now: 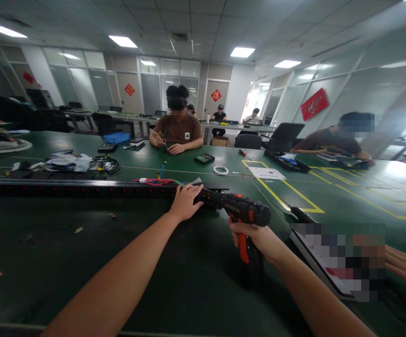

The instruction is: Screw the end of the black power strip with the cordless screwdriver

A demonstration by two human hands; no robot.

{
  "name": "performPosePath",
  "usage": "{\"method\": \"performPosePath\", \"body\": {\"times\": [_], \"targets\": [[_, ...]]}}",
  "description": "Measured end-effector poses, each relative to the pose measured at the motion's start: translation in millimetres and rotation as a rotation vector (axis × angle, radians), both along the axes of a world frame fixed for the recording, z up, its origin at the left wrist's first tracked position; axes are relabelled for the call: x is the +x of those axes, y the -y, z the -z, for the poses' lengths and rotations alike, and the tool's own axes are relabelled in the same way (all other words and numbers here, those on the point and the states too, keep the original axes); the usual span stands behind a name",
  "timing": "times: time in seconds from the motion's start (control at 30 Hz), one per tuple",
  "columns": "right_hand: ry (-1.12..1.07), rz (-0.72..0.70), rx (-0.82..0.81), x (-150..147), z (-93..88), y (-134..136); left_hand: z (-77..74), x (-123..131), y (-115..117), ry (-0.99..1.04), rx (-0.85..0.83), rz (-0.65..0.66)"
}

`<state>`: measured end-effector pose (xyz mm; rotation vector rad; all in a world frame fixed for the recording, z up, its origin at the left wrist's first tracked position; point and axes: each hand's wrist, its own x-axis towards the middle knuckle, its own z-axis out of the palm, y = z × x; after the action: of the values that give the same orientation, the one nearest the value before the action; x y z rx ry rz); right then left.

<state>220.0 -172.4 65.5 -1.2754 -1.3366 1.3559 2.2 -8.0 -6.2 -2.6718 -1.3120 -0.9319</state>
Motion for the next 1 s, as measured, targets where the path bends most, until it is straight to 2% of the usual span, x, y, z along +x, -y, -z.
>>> {"method": "performPosePath", "body": {"times": [1.0], "targets": [[0.034, -0.008, -0.001, -3.9, -5.5, 3.8, -2.2, -1.6, 2.0, -0.001, -0.022, 0.002]]}}
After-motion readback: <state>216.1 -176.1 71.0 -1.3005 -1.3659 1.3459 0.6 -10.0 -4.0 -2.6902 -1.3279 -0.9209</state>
